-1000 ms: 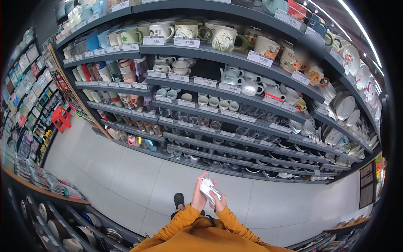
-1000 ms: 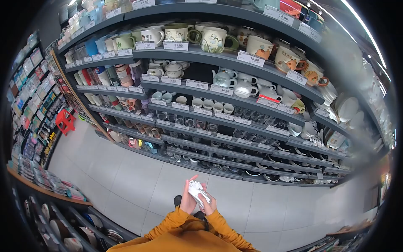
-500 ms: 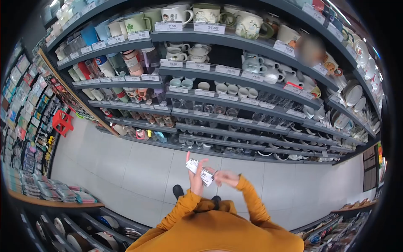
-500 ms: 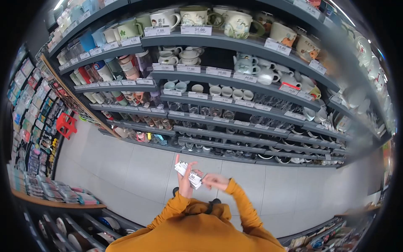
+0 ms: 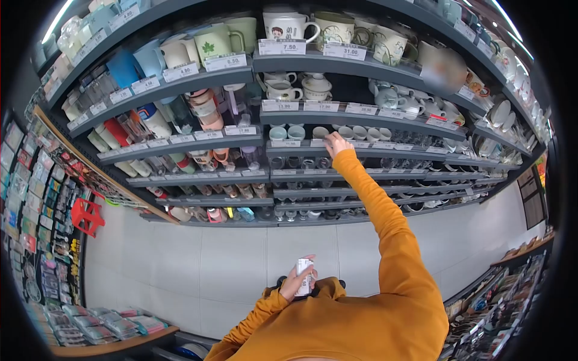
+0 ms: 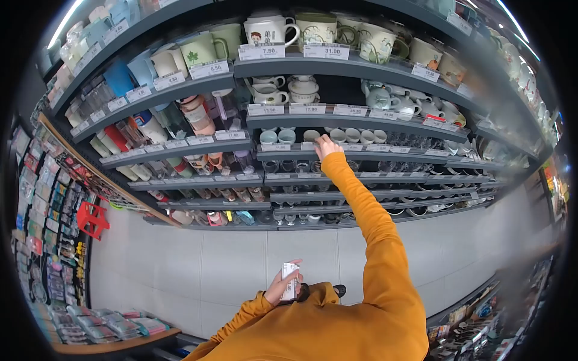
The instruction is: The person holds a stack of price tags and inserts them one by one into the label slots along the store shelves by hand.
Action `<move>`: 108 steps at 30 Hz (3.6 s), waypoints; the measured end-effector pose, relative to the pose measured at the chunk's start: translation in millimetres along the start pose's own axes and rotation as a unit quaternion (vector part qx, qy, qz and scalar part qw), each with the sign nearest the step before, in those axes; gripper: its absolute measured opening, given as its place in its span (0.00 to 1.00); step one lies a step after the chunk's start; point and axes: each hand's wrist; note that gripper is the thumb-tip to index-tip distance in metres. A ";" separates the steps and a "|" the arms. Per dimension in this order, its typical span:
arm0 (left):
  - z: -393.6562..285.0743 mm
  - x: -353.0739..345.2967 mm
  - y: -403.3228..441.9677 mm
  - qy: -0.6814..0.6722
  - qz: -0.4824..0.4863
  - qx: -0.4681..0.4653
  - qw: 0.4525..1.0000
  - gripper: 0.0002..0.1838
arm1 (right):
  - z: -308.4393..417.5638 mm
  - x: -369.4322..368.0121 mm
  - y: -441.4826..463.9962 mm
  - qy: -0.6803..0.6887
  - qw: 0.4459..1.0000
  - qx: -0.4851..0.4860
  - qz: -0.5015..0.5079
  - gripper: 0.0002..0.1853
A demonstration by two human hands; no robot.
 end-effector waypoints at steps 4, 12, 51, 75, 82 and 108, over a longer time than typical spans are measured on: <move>-23.9 20.0 -0.6 0.006 -0.018 -0.022 1.000 0.25 | -3.0 6.1 8.6 -0.005 1.000 0.021 0.022 0.06; -34.1 29.2 11.6 0.045 -0.030 -0.024 0.998 0.25 | -26.4 14.6 34.5 0.017 0.992 0.098 0.080 0.08; -34.9 98.0 -18.0 -0.093 -0.272 -0.139 0.948 0.20 | 84.4 -64.4 45.1 0.030 0.990 -0.038 0.134 0.11; -69.6 112.4 3.5 -0.094 -0.174 -0.134 0.971 0.19 | 204.5 17.2 -121.6 0.481 0.847 -0.084 0.211 0.13; -67.5 114.7 -11.3 -0.100 -0.173 -0.140 0.970 0.21 | 182.4 75.7 49.4 0.258 0.965 0.033 0.035 0.16; -135.1 116.5 -47.0 -0.054 -0.214 -0.279 0.935 0.26 | 271.9 -53.7 -139.4 0.551 0.678 -0.296 0.386 0.09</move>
Point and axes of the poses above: each hand's wrist, its own y-axis towards the middle knuckle, its own x-axis out of the back of the hand, z = x × y, and after that the axes turned 12 degrees about y, right-handed
